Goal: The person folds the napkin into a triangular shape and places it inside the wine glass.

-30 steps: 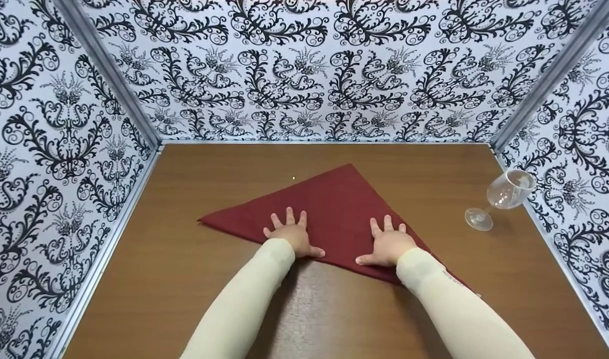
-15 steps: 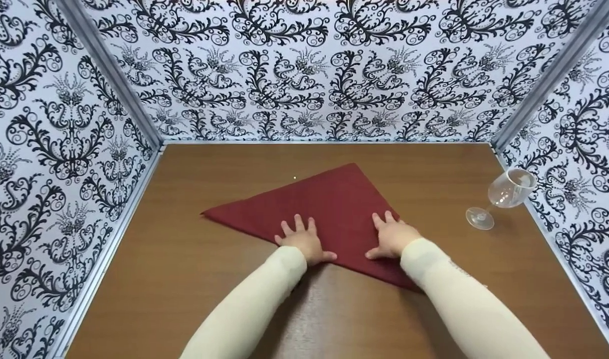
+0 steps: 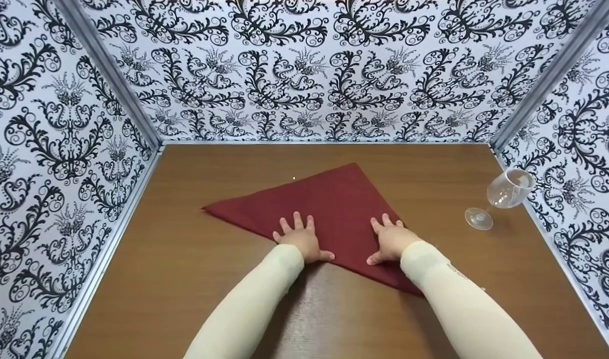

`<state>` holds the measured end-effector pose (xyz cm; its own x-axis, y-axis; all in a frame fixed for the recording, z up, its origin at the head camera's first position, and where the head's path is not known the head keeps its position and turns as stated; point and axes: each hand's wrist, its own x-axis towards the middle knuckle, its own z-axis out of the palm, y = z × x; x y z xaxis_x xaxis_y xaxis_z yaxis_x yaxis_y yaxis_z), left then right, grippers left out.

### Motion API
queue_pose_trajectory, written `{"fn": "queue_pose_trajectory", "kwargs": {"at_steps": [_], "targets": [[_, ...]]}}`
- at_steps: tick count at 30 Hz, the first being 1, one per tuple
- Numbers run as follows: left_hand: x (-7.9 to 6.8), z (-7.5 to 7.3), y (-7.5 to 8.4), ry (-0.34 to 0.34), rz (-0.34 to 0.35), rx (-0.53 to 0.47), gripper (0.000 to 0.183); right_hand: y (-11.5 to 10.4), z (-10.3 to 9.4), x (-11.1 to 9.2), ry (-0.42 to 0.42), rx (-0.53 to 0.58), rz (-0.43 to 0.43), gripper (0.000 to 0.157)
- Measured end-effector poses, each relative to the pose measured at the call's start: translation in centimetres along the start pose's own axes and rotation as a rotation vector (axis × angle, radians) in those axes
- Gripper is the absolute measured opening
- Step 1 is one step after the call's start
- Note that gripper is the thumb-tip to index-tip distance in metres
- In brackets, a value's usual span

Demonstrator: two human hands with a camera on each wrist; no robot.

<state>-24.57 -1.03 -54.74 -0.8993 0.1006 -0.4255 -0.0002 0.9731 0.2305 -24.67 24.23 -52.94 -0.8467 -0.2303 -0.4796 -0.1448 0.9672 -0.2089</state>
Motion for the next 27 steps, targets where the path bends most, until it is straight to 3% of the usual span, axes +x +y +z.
{"fn": "queue_pose_trajectory", "kwargs": {"at_steps": [10,22,27], "targets": [[-0.4,-1.3,-0.4,-0.002,0.047,-0.013,0.127,-0.5,0.1,0.0,0.011,-0.021,0.030,0.121],[1.1,-1.3,-1.0,-0.015,0.065,-0.010,0.128,-1.2,0.3,-0.4,0.043,-0.044,0.042,0.123],[1.1,-1.5,-0.3,0.004,0.062,0.033,0.124,-1.4,0.3,-0.4,0.048,-0.049,0.047,0.123]]}}
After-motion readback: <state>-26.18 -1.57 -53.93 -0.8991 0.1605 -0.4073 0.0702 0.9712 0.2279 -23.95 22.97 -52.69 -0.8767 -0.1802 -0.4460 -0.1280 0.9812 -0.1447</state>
